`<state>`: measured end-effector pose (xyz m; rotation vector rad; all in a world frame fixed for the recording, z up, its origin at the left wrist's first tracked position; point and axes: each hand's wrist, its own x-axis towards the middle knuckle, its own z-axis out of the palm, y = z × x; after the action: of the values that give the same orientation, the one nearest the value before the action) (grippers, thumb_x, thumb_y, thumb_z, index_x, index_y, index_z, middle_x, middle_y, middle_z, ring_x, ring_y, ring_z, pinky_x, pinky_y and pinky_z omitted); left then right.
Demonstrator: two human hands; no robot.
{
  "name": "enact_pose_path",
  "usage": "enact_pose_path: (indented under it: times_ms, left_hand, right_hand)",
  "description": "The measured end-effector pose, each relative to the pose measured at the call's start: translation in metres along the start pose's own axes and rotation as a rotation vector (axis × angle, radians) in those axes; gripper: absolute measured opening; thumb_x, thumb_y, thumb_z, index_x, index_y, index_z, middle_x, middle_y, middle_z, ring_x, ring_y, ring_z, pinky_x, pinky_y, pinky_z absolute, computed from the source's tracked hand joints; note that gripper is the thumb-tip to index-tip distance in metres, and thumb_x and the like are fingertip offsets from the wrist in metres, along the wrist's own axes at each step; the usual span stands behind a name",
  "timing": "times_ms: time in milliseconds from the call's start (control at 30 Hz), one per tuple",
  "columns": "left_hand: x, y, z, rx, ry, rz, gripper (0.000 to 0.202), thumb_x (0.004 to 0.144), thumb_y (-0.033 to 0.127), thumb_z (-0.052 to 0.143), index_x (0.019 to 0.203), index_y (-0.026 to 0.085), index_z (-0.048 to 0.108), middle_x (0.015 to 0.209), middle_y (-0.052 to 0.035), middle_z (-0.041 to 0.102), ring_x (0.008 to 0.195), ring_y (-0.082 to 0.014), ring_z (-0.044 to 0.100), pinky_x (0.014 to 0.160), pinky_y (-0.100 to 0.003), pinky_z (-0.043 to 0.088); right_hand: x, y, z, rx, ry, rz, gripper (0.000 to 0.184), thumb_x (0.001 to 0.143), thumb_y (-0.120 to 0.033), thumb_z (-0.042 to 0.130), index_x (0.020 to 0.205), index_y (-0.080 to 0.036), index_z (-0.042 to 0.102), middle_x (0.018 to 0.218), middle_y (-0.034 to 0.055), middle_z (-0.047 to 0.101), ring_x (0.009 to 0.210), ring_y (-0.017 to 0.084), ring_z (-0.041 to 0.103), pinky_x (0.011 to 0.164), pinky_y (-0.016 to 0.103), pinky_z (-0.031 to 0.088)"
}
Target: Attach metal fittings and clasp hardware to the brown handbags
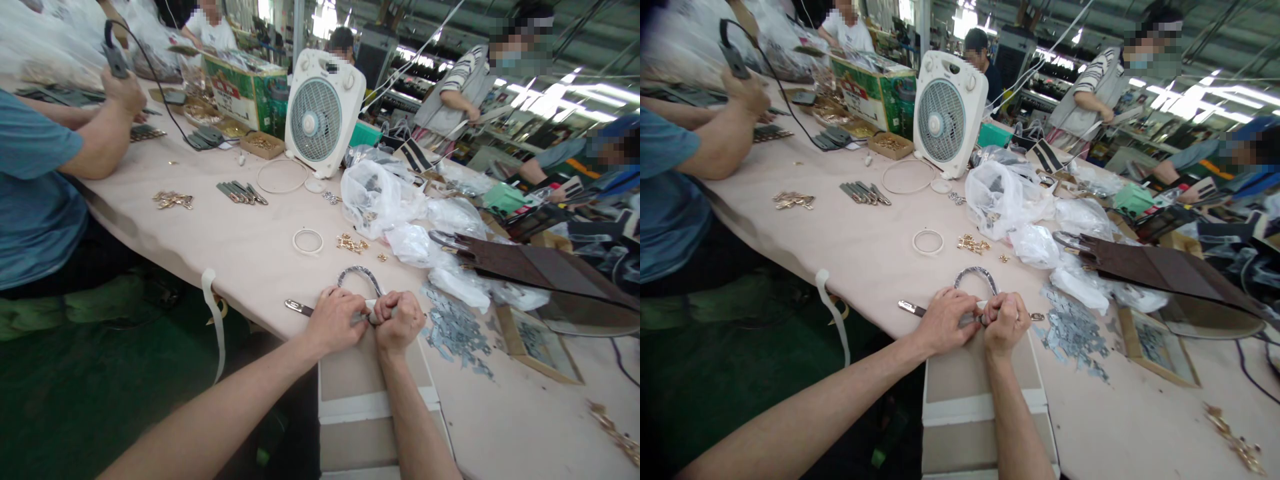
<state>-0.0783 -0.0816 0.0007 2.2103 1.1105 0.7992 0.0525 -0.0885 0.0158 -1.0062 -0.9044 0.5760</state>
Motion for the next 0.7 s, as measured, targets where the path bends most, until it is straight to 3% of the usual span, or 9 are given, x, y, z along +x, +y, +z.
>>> enact_pose_path:
  times_ms: [233, 367, 500, 700]
  left_hand:
    - [-0.006, 0.001, -0.003, 0.013, 0.022, 0.009, 0.027, 0.085, 0.034, 0.070, 0.110, 0.027, 0.063, 0.112, -0.0026, 0.074, 0.114, -0.0259, 0.063, 0.112, -0.045, 0.040]
    - [-0.007, 0.003, -0.003, 0.036, 0.051, -0.013, 0.034, 0.085, 0.040, 0.072, 0.114, 0.025, 0.063, 0.114, -0.0048, 0.073, 0.114, -0.0267, 0.063, 0.112, -0.045, 0.040]
    - [-0.008, 0.005, -0.002, 0.093, 0.051, 0.012, 0.045, 0.086, 0.048, 0.073, 0.123, 0.025, 0.062, 0.119, -0.0059, 0.073, 0.117, -0.0271, 0.062, 0.115, -0.046, 0.037]
    - [-0.008, 0.008, -0.002, 0.178, 0.030, 0.050, 0.060, 0.084, 0.064, 0.073, 0.129, 0.025, 0.062, 0.126, -0.0077, 0.071, 0.121, -0.0286, 0.060, 0.114, -0.048, 0.036]
  right_hand:
    - [0.004, -0.004, 0.009, -0.349, -0.132, 0.018, 0.046, 0.100, -0.047, 0.057, 0.063, -0.020, 0.051, 0.050, -0.0065, 0.045, 0.046, 0.009, 0.042, 0.046, 0.022, 0.037]
    - [0.010, -0.009, 0.001, -0.067, -0.063, 0.090, 0.041, 0.098, -0.044, 0.058, 0.066, -0.020, 0.051, 0.050, -0.0081, 0.041, 0.041, 0.008, 0.037, 0.040, 0.020, 0.030]
    - [0.026, -0.016, -0.004, 0.160, 0.066, 0.059, 0.035, 0.095, -0.039, 0.060, 0.067, -0.019, 0.051, 0.053, -0.0085, 0.042, 0.038, 0.005, 0.033, 0.037, 0.018, 0.026]
    - [0.042, -0.005, 0.005, 0.109, -0.114, 0.276, 0.041, 0.091, -0.049, 0.067, 0.068, -0.019, 0.052, 0.048, -0.0090, 0.039, 0.039, 0.005, 0.032, 0.036, 0.015, 0.024]
